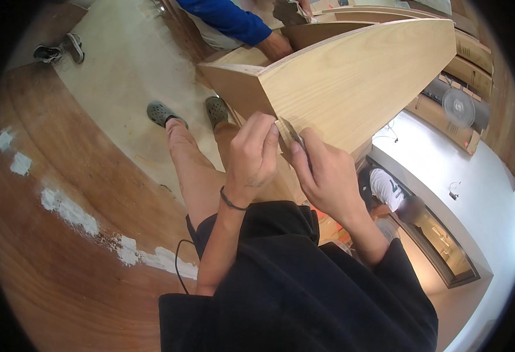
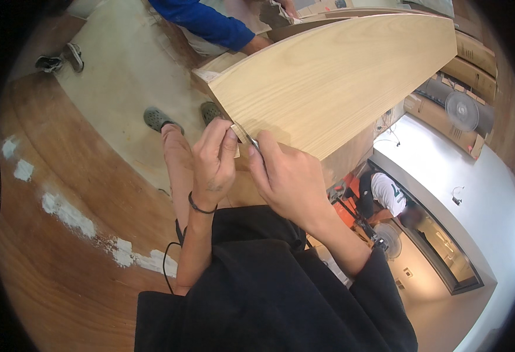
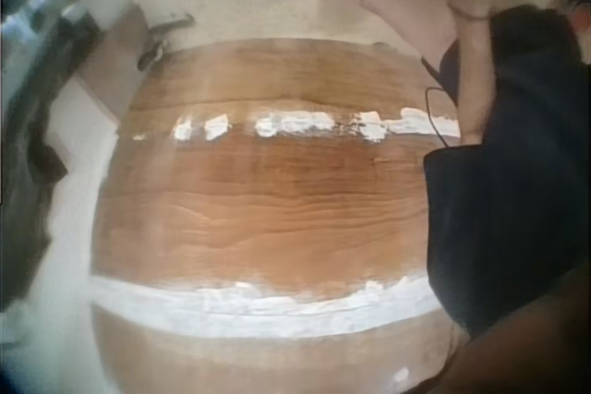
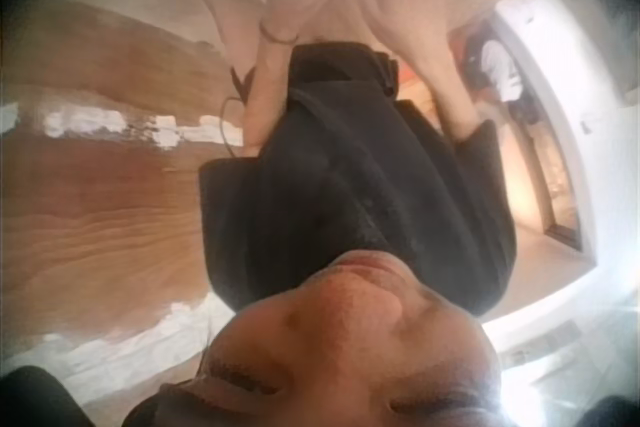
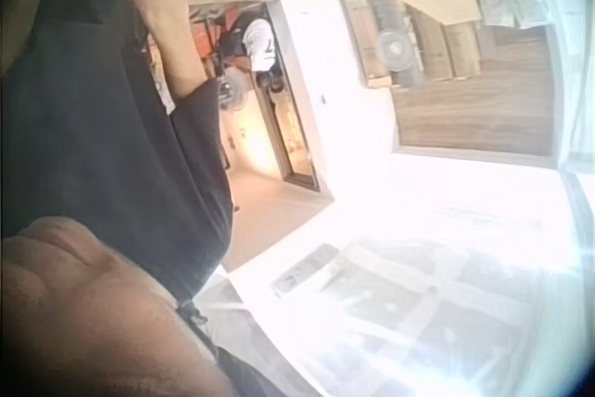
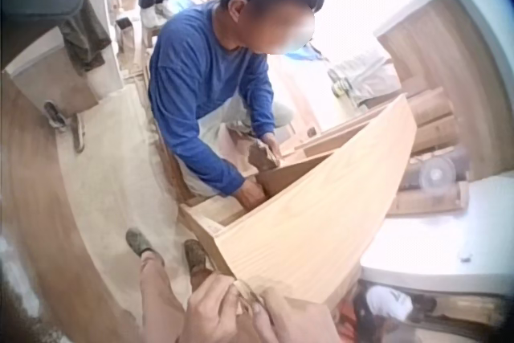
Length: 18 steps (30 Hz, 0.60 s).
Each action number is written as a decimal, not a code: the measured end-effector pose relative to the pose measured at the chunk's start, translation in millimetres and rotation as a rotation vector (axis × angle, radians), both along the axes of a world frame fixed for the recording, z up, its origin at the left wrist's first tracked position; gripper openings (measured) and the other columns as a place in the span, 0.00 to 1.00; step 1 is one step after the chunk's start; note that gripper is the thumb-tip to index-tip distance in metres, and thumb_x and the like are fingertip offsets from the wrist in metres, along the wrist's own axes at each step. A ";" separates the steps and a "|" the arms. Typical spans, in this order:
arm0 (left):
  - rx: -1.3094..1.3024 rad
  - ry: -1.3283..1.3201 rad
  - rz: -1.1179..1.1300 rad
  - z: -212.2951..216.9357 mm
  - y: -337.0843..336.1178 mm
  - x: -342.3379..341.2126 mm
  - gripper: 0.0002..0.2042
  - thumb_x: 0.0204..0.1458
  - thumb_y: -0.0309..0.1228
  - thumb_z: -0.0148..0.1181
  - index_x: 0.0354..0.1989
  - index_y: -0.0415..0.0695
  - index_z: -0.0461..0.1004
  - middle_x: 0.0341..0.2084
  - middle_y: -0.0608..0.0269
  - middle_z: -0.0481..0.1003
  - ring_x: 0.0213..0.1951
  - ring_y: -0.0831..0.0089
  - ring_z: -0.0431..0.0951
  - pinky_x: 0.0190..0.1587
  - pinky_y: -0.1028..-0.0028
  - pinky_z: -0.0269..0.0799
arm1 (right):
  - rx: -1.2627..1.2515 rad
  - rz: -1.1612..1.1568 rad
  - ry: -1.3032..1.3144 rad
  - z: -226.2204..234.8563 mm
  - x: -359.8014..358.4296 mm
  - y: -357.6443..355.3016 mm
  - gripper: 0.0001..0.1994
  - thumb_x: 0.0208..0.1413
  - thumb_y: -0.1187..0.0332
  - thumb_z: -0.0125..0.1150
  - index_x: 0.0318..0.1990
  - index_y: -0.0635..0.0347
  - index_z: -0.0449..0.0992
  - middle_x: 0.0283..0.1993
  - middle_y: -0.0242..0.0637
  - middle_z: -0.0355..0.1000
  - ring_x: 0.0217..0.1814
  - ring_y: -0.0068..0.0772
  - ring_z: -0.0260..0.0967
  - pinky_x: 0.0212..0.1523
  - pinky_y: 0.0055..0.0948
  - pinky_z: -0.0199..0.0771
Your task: The person wipes a large wooden panel with a white cloth, then uses a utility knife to trim edges and remove excess material from a partially assembled wooden cabinet. The person works alongside others in a room under renovation.
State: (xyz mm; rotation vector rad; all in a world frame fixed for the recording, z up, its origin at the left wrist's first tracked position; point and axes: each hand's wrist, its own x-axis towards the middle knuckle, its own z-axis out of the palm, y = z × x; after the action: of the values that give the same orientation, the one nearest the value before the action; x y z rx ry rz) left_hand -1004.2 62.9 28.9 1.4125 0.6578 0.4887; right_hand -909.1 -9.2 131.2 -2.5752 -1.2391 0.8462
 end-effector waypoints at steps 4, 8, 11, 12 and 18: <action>-0.062 -0.002 0.003 -0.2 -1.3 0.1 0.04 0.59 0.23 0.48 0.34 0.35 0.68 0.25 0.51 0.67 0.28 0.54 0.71 0.30 0.64 0.66 | -0.042 0.016 0.016 0.9 0.4 2.7 0.09 0.61 0.66 0.52 0.32 0.61 0.65 0.21 0.42 0.70 0.20 0.48 0.70 0.20 0.41 0.69; -0.142 -0.044 0.012 -6.6 -4.9 -0.4 0.06 0.61 0.24 0.47 0.33 0.35 0.68 0.25 0.52 0.67 0.27 0.57 0.70 0.31 0.66 0.66 | -0.060 0.036 0.009 1.6 0.3 5.5 0.08 0.61 0.67 0.52 0.32 0.61 0.65 0.21 0.43 0.70 0.21 0.48 0.71 0.21 0.42 0.70; -0.129 -0.057 0.017 -9.6 -6.3 -0.6 0.06 0.61 0.25 0.47 0.33 0.36 0.68 0.25 0.53 0.67 0.27 0.58 0.70 0.31 0.67 0.66 | -0.072 0.029 0.020 2.2 0.1 6.5 0.08 0.60 0.67 0.53 0.32 0.61 0.65 0.21 0.43 0.70 0.21 0.48 0.71 0.21 0.42 0.70; -0.130 -0.058 0.018 -10.0 -6.7 -0.7 0.06 0.61 0.25 0.47 0.33 0.36 0.68 0.25 0.53 0.67 0.27 0.58 0.70 0.31 0.67 0.65 | -0.080 0.031 0.019 2.9 0.2 6.8 0.08 0.60 0.67 0.52 0.32 0.61 0.65 0.21 0.43 0.70 0.21 0.48 0.71 0.21 0.42 0.70; -0.125 -0.067 0.042 -13.7 -10.1 -0.3 0.07 0.61 0.25 0.47 0.33 0.36 0.68 0.24 0.53 0.67 0.27 0.57 0.70 0.30 0.67 0.66 | -0.117 0.042 -0.022 6.7 -4.8 7.8 0.08 0.60 0.67 0.52 0.33 0.61 0.64 0.21 0.43 0.71 0.21 0.49 0.71 0.21 0.42 0.70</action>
State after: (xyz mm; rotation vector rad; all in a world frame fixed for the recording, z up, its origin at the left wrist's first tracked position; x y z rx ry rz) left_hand -1004.5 52.8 15.2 1.2617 0.6542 0.5174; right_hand -913.9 -1.4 138.0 -2.6644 -1.2906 0.9273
